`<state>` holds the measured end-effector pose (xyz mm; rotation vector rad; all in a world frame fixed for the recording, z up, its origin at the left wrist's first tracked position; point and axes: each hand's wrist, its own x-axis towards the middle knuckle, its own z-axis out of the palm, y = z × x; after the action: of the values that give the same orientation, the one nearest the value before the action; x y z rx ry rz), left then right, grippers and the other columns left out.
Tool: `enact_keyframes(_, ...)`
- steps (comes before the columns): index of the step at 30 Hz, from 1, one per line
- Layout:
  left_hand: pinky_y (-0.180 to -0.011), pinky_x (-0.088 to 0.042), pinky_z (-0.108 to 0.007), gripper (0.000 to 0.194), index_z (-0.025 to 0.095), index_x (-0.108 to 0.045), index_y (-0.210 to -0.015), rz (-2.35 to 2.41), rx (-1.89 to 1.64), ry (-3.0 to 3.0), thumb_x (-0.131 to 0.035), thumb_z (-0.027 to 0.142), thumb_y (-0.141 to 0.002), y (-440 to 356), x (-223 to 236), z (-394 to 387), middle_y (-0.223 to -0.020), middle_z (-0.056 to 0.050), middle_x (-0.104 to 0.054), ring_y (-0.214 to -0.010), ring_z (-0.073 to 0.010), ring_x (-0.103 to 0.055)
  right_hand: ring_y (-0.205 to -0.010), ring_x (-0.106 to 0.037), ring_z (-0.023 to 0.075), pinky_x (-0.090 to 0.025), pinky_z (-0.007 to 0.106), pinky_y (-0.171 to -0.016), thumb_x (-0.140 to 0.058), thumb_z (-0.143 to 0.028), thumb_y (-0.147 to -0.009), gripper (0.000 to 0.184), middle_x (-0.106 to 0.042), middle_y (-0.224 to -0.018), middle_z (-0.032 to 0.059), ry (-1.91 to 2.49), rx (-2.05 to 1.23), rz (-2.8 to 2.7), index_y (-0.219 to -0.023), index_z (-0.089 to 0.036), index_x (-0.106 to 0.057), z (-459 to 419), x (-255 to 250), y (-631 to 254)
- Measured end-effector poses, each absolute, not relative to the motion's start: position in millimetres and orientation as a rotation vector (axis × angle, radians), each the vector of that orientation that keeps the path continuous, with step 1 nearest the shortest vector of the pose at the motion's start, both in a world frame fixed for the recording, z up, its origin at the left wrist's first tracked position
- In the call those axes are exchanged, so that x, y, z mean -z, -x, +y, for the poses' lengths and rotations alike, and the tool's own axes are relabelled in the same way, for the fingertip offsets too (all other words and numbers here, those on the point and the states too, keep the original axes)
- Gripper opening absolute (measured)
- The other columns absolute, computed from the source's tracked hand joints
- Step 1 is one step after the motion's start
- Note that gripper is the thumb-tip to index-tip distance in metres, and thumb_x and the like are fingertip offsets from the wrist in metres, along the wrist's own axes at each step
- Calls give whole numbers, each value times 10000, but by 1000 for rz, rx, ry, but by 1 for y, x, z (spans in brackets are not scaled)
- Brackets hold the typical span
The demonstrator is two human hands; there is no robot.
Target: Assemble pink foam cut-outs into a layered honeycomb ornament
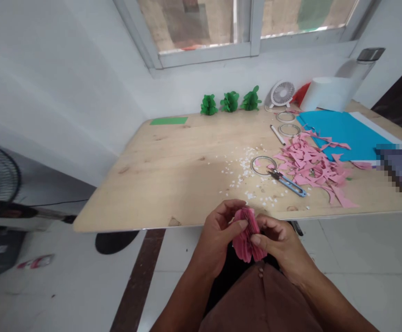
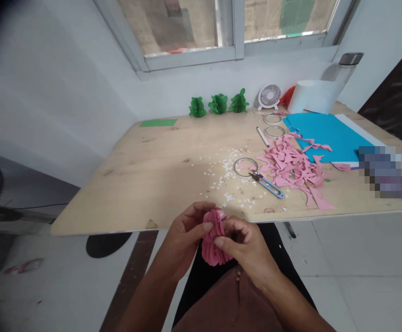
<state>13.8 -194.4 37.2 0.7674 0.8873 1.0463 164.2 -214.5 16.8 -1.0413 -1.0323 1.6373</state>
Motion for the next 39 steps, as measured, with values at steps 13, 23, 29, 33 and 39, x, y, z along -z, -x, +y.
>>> enact_keyframes(13, -793, -430, -284, 331, 195, -634, -992, 872, -1050, -689, -740, 190, -679, -13, -38, -194, -931, -36, -629, -860, -161, -575, -811, -594, 144, -453, 239, -748, -738, -315, -746, 144, -658, -831, -7, 988, -1693, -991, -867, -240, -720, -213, -15, -166)
enact_keyframes(23, -792, -440, -273, 317, 193, -641, -976, 848, -1048, -655, -737, 176, -675, -12, -40, -193, -939, -36, -630, -859, -155, -584, -793, -598, 127, -452, 237, -741, -744, -306, -746, 161, -671, -852, -10, 931, -1740, -920, -896, -251, -725, -214, -13, -167)
enact_keyframes(29, -787, -443, -268, 330, 193, -644, -981, 856, -1052, -645, -744, 173, -667, -12, -42, -193, -939, -38, -636, -856, -155, -588, -814, -601, 132, -453, 234, -755, -763, -309, -723, 160, -679, -841, -10, 938, -1725, -917, -869, -250, -733, -213, -15, -167)
enact_keyframes(33, -795, -442, -273, 332, 193, -645, -979, 856, -1057, -646, -748, 174, -664, -13, -42, -193, -950, -42, -645, -865, -158, -592, -793, -596, 127, -452, 228, -738, -763, -310, -722, 173, -681, -835, -8, 936, -1724, -920, -880, -246, -735, -212, -16, -166)
enact_keyframes(39, -799, -440, -279, 332, 195, -648, -977, 865, -1059, -649, -756, 188, -663, -13, -43, -193, -938, -39, -652, -853, -156, -600, -808, -608, 151, -464, 260, -757, -766, -325, -711, 201, -694, -845, 10, 960, -1700, -931, -884, -228, -733, -212, -17, -165)
